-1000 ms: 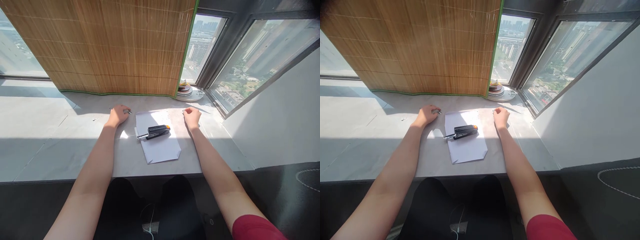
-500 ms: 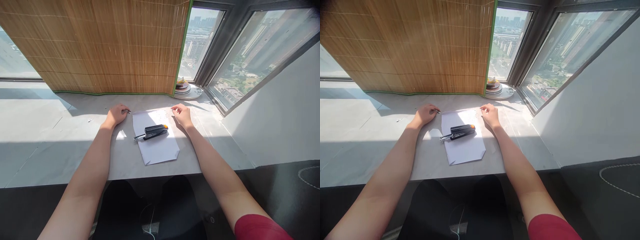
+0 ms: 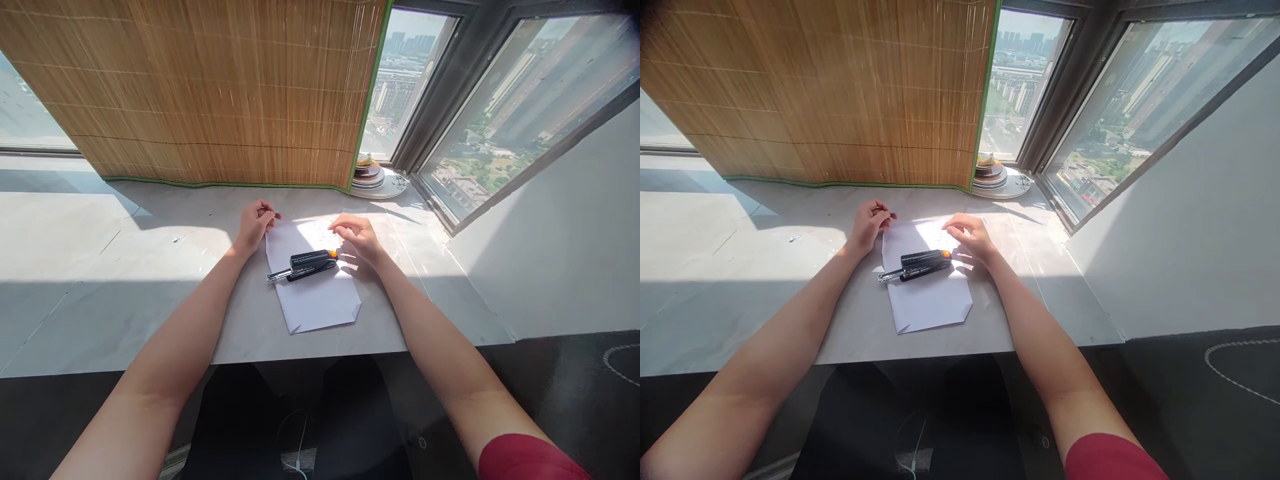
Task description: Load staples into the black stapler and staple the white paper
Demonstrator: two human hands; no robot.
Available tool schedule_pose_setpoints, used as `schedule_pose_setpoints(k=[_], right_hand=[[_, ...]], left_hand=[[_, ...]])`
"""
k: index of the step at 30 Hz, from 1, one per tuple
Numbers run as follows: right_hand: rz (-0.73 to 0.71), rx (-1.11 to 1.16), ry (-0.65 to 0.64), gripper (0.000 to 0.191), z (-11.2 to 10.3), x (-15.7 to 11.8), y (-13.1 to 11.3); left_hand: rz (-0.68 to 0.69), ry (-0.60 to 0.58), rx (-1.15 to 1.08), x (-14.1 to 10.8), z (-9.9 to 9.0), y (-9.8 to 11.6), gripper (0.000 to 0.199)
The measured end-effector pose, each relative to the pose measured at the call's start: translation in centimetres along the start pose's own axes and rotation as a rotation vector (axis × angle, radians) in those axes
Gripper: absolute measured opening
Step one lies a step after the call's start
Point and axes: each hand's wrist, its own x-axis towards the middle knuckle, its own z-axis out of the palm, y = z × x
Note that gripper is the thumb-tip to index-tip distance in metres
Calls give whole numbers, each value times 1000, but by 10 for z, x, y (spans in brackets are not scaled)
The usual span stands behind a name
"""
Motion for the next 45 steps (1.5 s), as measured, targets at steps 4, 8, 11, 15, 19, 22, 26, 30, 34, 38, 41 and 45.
schedule_pose_setpoints(k=[4,8,11,15,19,22,26,30,34,38,41,45], right_hand=[[-1,77,-451,42,3,0,-6],[-60,20,-568,46,8,1,-11],[-47,8,-577,29,12,0,-14],[58,72,-156,33,8,0,-5],[168,160,362,42,-1,2,13],[165,153,377,39,-3,2,18],[127,37,154,28,0,2,10],[97,-17,45,22,2,2,4],[109,46,114,22,1,2,7],[108,84,128,23,0,2,10],[138,106,151,26,0,2,11],[122,144,162,26,0,2,12]], left_hand=[[-12,-61,-91,-1,1,5,13],[-8,-82,-121,-3,3,9,16],[-21,-96,-145,-4,5,9,12],[-90,-104,-229,-6,5,10,20],[-105,-98,-249,-7,4,11,37],[-28,-63,-138,-8,5,9,47],[166,-42,35,-13,9,9,49],[265,-135,147,-18,14,10,40],[262,-325,178,-22,18,12,39],[254,-361,194,-24,19,16,40],[233,-371,175,-24,19,19,42],[256,-350,152,-25,20,21,38]])
